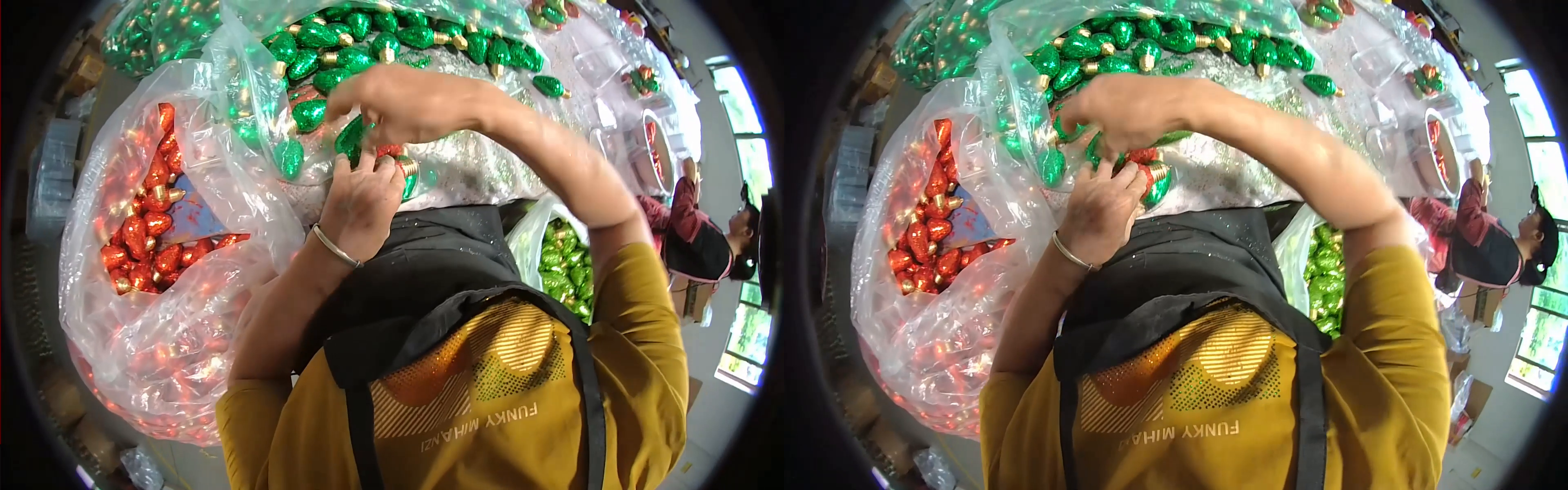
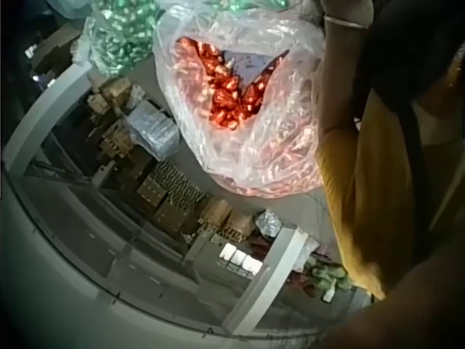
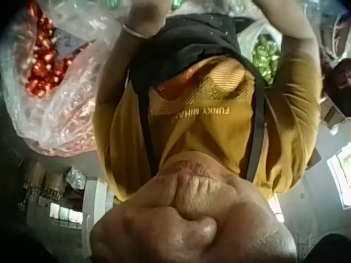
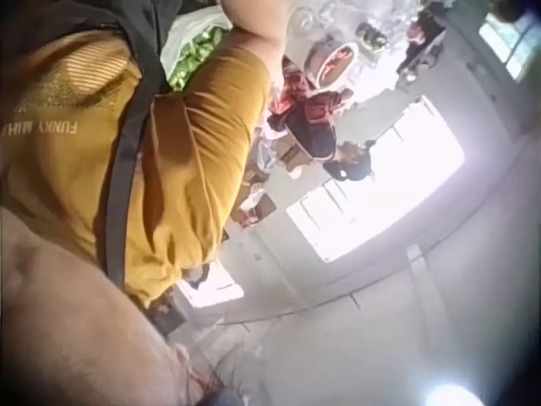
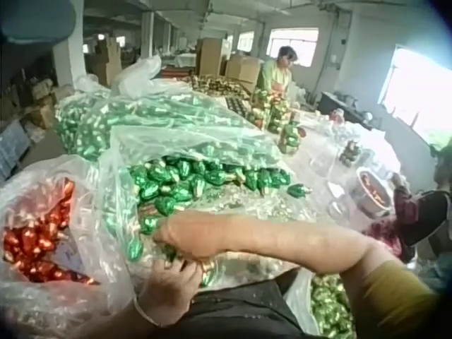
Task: Packaging green and red plastic ornaments into plastic bags at a factory workstation.
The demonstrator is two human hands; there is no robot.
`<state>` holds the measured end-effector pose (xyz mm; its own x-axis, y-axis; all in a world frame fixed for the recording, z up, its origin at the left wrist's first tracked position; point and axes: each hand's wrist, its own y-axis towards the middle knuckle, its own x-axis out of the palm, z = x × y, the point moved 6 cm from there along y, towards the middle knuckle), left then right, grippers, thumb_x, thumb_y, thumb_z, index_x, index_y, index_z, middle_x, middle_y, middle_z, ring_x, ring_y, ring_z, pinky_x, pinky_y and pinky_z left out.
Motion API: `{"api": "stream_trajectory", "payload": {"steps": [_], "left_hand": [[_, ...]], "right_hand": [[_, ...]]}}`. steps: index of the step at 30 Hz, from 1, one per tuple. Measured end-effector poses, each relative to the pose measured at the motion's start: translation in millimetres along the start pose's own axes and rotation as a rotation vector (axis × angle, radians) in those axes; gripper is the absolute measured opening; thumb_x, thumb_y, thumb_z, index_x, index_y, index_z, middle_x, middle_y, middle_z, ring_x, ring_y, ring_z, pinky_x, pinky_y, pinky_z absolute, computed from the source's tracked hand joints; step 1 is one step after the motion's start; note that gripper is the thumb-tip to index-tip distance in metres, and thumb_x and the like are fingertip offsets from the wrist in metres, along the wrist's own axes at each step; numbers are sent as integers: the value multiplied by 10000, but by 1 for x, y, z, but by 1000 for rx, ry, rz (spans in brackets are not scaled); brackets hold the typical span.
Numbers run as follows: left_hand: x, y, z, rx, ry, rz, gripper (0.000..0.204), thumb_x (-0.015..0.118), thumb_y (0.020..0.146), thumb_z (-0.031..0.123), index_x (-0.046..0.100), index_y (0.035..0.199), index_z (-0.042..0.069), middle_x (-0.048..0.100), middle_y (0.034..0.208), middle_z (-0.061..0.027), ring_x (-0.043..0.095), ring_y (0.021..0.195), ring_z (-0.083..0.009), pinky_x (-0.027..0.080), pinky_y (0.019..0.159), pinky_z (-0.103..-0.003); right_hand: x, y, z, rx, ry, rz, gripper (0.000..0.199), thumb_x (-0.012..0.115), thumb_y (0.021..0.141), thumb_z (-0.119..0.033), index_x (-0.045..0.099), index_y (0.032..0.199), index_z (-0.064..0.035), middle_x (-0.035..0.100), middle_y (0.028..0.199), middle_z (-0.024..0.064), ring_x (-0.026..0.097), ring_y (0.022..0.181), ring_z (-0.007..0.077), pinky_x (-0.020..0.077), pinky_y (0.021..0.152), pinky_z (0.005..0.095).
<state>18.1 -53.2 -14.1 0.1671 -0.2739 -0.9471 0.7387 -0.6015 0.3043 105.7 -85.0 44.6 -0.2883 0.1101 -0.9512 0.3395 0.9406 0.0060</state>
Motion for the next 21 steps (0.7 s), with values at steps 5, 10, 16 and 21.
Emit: {"api": "stream_trajectory", "payload": {"steps": [5,10,16,21], "left_hand": [[6,5,-1,-30,93,-27,204,564,749,125,629,922,38,611,894,-106,578,956,-285,403,750,-429],[9,5,0,-79,-91,-200,307,678,729,208,601,988,62,576,938,-93,536,1015,-301,401,774,-405],[10,13,0,-28,47,-176,282,687,726,221,601,948,68,569,897,-90,540,1031,-295,408,765,-406],[7,17,1,-15,-19,-257,270,689,725,211,601,933,65,571,893,-96,557,1007,-284,420,765,-410]], "right_hand": [[22,-11,22,356,288,241,269,577,869,-233,580,1004,-1,636,824,185,620,762,394,503,641,436],[33,-20,22,117,231,172,302,578,855,-194,515,1040,37,602,920,223,603,785,415,496,646,435],[15,-44,34,159,255,222,256,573,820,-122,494,1015,24,561,932,181,601,804,378,488,679,443],[25,-34,30,76,-49,343,186,598,738,-100,536,869,17,566,874,179,616,764,355,498,640,433]]}}
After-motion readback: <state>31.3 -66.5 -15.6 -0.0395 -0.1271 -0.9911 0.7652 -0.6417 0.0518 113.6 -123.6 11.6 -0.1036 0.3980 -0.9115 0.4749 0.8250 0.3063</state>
